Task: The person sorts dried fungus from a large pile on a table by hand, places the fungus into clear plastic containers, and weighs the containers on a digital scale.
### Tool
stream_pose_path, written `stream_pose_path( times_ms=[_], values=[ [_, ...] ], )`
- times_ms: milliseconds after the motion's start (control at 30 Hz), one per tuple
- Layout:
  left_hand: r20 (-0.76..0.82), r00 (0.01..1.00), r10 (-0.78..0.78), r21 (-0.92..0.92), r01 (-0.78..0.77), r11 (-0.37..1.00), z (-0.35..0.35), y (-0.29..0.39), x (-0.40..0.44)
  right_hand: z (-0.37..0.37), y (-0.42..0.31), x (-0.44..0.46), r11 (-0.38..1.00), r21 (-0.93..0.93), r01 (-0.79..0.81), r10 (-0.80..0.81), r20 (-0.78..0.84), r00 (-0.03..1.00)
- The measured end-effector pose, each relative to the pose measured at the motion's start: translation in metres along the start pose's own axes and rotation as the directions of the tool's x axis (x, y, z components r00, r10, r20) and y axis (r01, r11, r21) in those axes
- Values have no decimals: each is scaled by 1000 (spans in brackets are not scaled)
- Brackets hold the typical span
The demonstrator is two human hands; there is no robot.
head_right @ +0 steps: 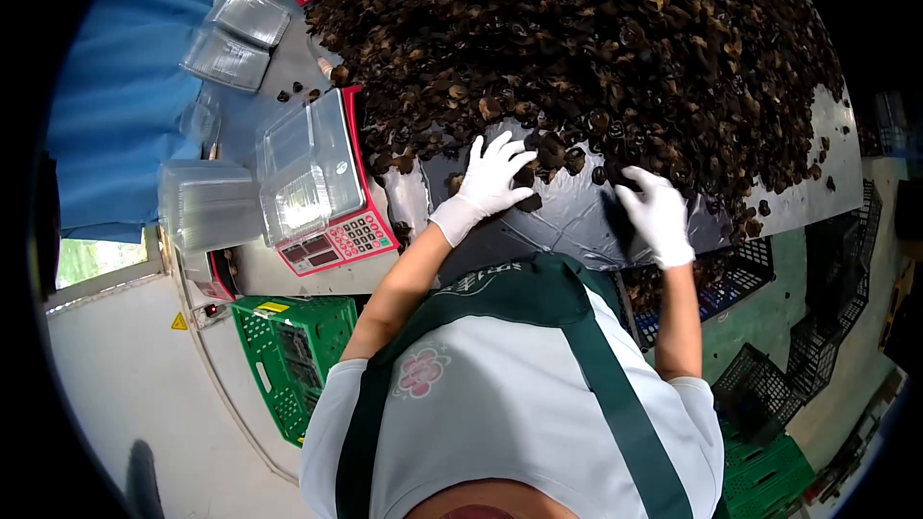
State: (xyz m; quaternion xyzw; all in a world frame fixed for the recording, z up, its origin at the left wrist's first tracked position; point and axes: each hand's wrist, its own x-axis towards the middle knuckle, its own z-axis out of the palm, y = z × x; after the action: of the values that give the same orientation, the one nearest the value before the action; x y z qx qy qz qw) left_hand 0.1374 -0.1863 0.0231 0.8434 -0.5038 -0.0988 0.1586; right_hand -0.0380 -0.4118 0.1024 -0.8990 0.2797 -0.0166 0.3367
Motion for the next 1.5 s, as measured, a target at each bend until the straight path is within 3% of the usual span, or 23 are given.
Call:
stream_pose_path(
  times_ms=[33,100,200,267,400,467,533,633,733,800,867,933,967,1000,1033,1100,1133,1200,1267,1333,1400,1467,1500],
  values=[
    [-75,997,25,-22,-27,999,2,-5,-3,19,-5,7,992,-30,121,-122,-60,991],
    [-264,963,46,-64,-65,996,-12,-12,-9,34,-35,19,984,-51,171,-171,11,985],
    [-466,878,-106,-219,1,976,-22,-41,-27,79,-26,37,946,-164,279,-290,-42,956],
    [-590,785,-189,-151,122,981,-22,-53,-45,90,-37,42,931,-245,272,-274,25,961],
    [-544,697,-467,-313,348,884,-23,-56,-75,111,-35,32,890,-236,391,-412,-46,910],
    [-512,692,-509,-413,322,852,-20,-48,-87,114,-26,23,850,-172,498,-504,13,864],
    [-380,758,-531,-431,363,826,-16,-39,-99,111,-24,10,827,-134,546,-543,62,837],
    [-323,812,-486,-446,322,835,-19,-14,-105,108,-19,-7,857,-50,513,-503,131,854],
    [-180,891,-416,-287,357,889,-28,4,-103,100,-33,-13,904,-88,418,-408,118,906],
    [-199,914,-353,-107,338,935,-15,4,-100,104,-40,-9,889,-143,435,-424,102,900],
    [-214,908,-360,-31,362,932,-10,-3,-92,114,-44,0,813,-160,560,-552,92,829],
    [-275,895,-352,-101,337,936,-1,-23,-82,131,-42,13,793,-183,581,-573,99,814],
    [-489,814,-313,-191,250,949,15,-36,-74,138,-40,21,813,-196,549,-556,22,831],
    [-537,752,-383,-346,218,913,10,-39,-67,143,-40,29,830,-203,520,-540,-53,840],
    [-511,723,-465,-436,248,865,-3,-38,-64,139,-46,38,855,-134,501,-518,-189,834],
    [-397,666,-632,-583,349,734,-24,-39,-61,130,-54,48,885,-226,408,-459,-266,848],
    [-617,636,-463,-439,209,874,-12,-57,-62,127,-55,50,882,-257,395,-462,-301,835],
    [-257,545,-798,-825,307,475,-9,-59,-71,117,-61,45,821,-229,523,-570,-292,768],
    [-270,564,-780,-803,315,505,-2,-71,-82,115,-68,30,775,-109,623,-632,-171,756],
    [-63,546,-835,-924,283,255,-26,-53,-85,129,-70,14,713,-96,695,-701,-60,711],
    [-47,546,-837,-938,264,225,-33,-46,-89,147,-69,0,703,-200,683,-677,107,728],
    [-38,548,-836,-950,240,200,-35,-44,-93,164,-64,-1,682,-258,684,-686,98,721],
    [19,559,-829,-976,189,106,-35,-44,-94,168,-62,1,667,-281,690,-697,90,711]
  ],
)
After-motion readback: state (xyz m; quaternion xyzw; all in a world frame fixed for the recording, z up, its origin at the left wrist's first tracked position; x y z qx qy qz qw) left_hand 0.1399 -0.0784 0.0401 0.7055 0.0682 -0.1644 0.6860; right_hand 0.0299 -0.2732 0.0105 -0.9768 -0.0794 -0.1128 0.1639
